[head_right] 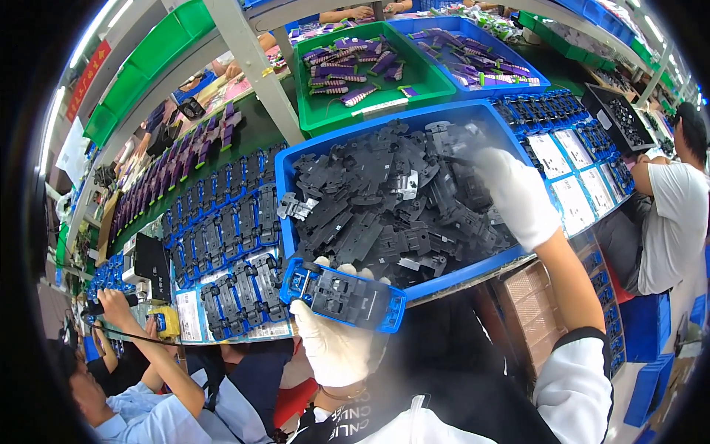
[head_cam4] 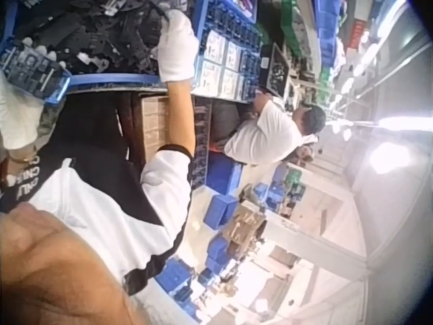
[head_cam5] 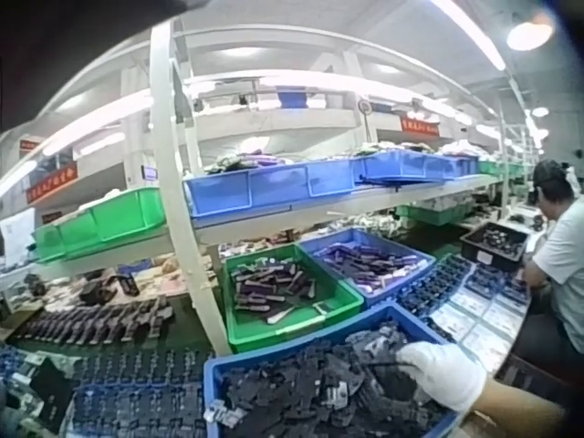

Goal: The person assembles toy cars by picking black plastic chassis parts from a bin and pressing them onto toy car bodies by hand before placing them on the table.

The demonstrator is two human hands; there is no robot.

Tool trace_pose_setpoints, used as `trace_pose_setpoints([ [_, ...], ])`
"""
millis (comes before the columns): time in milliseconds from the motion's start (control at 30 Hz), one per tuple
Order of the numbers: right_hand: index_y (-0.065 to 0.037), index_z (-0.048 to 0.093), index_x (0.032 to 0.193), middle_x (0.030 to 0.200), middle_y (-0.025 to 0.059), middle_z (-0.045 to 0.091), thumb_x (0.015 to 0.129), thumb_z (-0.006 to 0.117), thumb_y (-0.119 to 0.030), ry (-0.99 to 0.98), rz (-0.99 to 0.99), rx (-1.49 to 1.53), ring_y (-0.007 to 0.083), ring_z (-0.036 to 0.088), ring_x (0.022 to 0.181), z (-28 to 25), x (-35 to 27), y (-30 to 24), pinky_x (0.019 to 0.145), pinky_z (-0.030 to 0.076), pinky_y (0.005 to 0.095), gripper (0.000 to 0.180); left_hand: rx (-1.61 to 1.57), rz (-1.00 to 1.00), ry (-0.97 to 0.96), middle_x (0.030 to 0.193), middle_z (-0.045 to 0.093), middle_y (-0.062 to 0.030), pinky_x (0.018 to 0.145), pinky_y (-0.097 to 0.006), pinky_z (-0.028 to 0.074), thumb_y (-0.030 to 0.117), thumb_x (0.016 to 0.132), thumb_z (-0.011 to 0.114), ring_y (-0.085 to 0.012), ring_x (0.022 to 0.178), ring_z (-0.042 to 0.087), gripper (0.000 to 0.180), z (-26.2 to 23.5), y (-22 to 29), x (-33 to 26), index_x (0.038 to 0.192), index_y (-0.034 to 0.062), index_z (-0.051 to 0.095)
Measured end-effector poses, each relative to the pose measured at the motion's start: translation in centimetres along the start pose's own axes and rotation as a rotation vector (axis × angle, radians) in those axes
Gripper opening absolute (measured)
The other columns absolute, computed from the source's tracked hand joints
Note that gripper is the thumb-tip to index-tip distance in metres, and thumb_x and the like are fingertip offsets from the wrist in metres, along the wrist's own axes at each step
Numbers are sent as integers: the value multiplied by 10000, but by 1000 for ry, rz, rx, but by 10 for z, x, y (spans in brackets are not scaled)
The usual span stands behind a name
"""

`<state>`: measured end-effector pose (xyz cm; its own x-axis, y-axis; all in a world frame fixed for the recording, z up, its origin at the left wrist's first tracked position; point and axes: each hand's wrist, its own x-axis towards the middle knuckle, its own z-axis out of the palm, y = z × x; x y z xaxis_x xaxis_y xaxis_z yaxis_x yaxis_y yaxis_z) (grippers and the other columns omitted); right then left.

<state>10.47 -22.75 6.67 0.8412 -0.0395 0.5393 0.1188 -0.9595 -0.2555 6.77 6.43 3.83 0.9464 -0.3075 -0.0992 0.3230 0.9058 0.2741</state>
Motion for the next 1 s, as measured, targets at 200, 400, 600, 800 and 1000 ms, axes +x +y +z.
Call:
trace_pose_setpoints([
  [200, -78, 588, 1119, 1055, 167, 624, 810, 600, -20, -41, -196, -133, 365, 624, 902, -10, -36, 22, 765, 520, 409, 314, -9, -61, 37, 1247, 548, -164, 1094, -585, 317, 461, 827, 705, -361, 1209, 501, 709, 3, -19, -1, 1367, 108, 409],
  [400, -122, 531, 1218, 1047, 175, 588, 835, 671, -178, -290, 42, 24, 396, 595, 929, -10, -36, 17, 808, 495, 437, 411, 56, -100, 32, 1267, 542, -168, 1089, -580, 328, 497, 805, 712, -365, 1221, 492, 753, 7, -36, -8, 1365, 91, 418],
  [600, -130, 546, 1219, 923, 154, 573, 795, 709, -231, -209, -8, -176, 354, 609, 824, 8, -28, 25, 688, 505, 448, 466, -19, -126, -42, 1265, 543, -145, 1075, -494, 401, 498, 823, 695, -331, 1228, 500, 730, 16, -51, -5, 1353, 87, 406],
  [800, -148, 553, 1235, 984, 136, 590, 816, 697, -220, -247, 52, -267, 335, 618, 846, 12, -19, 22, 704, 512, 416, 449, -167, -188, -14, 1210, 557, -188, 1050, -581, 361, 704, 870, 440, -383, 1168, 510, 777, 15, -64, 2, 1300, 58, 476],
  [1000, -82, 617, 1207, 1136, 169, 594, 759, 646, -22, 137, -17, 176, 352, 607, 972, -32, -42, -26, 853, 500, 385, 453, -125, -152, -29, 1206, 559, -186, 1025, -548, 400, 701, 888, 402, -384, 1160, 518, 756, 3, -70, 3, 1289, 65, 482],
])
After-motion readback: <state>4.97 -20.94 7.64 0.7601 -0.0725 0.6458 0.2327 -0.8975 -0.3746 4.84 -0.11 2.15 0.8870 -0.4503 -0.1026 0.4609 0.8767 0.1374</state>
